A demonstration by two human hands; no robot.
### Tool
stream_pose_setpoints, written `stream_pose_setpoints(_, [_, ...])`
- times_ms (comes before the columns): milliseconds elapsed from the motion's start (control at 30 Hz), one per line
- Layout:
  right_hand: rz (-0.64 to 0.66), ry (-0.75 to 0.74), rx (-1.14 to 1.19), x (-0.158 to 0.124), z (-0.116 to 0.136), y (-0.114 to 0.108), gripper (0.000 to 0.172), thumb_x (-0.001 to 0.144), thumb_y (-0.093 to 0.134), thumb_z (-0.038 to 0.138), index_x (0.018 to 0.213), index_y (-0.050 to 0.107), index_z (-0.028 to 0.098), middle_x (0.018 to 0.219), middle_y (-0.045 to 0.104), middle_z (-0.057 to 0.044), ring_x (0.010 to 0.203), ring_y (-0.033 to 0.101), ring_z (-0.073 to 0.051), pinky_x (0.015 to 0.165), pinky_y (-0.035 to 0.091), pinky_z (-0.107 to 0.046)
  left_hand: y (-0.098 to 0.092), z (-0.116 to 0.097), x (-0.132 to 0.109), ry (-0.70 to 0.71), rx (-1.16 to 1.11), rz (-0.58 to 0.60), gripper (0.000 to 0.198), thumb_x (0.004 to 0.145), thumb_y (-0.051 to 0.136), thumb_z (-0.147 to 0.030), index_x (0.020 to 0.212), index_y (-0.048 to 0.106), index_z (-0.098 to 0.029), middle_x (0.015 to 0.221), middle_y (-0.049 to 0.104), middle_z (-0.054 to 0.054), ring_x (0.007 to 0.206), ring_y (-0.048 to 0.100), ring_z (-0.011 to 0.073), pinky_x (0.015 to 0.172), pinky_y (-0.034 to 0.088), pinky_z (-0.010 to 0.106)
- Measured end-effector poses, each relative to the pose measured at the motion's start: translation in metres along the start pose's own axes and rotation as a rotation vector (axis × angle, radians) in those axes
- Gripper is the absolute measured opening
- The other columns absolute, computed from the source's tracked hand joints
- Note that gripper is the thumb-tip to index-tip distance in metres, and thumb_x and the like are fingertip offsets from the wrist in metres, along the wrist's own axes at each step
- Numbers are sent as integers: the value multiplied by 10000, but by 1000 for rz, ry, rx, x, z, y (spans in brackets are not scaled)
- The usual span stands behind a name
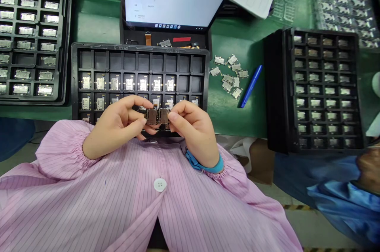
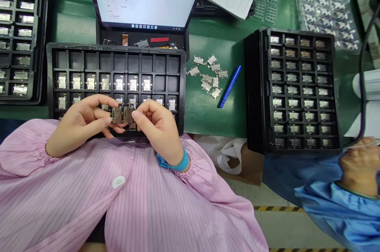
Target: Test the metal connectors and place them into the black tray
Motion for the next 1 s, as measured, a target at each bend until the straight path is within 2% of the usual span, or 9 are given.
stream_pose_setpoints(300, [19,28,-31,0,0,4,189,851,657,305,738,546,203,621,550,46,556,496,-91,517,377,-239,0,3,2,-35,28,-9,232,893,610,-255,1090,526,-166,830,744,54,852,740,207,601,607,221])
stream_pose_setpoints(400, [-26,11,-137,3,6,-5,202,853,651,345,741,553,208,622,574,34,537,498,-103,506,378,-256,-4,1,1,-47,59,-41,257,888,623,-305,1086,536,-167,800,736,51,797,741,208,542,583,219])
stream_pose_setpoints(567, [-403,-130,-579,24,23,-59,140,831,658,264,722,590,211,647,598,9,594,537,-141,573,401,-295,-36,-25,-4,52,264,-346,234,851,669,-314,1028,623,-168,722,710,20,603,693,157,523,571,242])
stream_pose_setpoints(667, [-386,-75,-714,47,14,-78,167,818,655,253,677,578,208,614,586,11,583,537,-153,583,392,-309,-48,-39,-4,112,354,-489,275,835,686,-333,1066,660,-187,739,697,14,643,694,163,582,591,271])
stream_pose_setpoints(733, [-340,-2,-773,56,7,-80,215,808,667,276,640,552,209,574,560,18,553,514,-150,571,375,-313,-44,-39,1,107,407,-467,292,832,687,-351,1073,670,-187,765,693,23,642,682,158,543,566,253])
stream_pose_setpoints(833, [-427,-45,-773,47,11,-68,229,789,701,310,660,539,212,591,552,26,569,503,-144,577,383,-310,-25,-31,10,125,455,-344,288,826,696,-362,1048,680,-179,839,693,43,718,674,154,502,514,206])
stream_pose_setpoints(867, [-400,-78,-696,40,14,-58,202,791,704,316,703,556,211,633,575,23,591,521,-141,587,403,-304,-18,-27,13,131,456,-295,284,828,695,-368,1040,679,-180,854,692,46,740,669,152,509,508,199])
stream_pose_setpoints(967, [-5,-58,-350,22,15,-19,182,790,718,328,863,603,209,800,653,1,648,577,-129,594,460,-282,1,-16,19,123,425,-177,276,843,677,-399,1023,665,-190,859,691,45,739,659,152,530,517,209])
stream_pose_setpoints(1000, [61,-44,-273,16,15,-12,184,798,711,329,885,602,209,820,657,0,641,576,-123,586,467,-276,5,-13,20,112,408,-150,277,848,669,-408,1019,656,-192,866,692,46,750,662,159,541,527,218])
Point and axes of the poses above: each hand's wrist, its own x-axis towards the middle knuckle, its own y-axis out of the palm, z = x × y, the point moved 5 cm from there along x, towards the middle knuckle
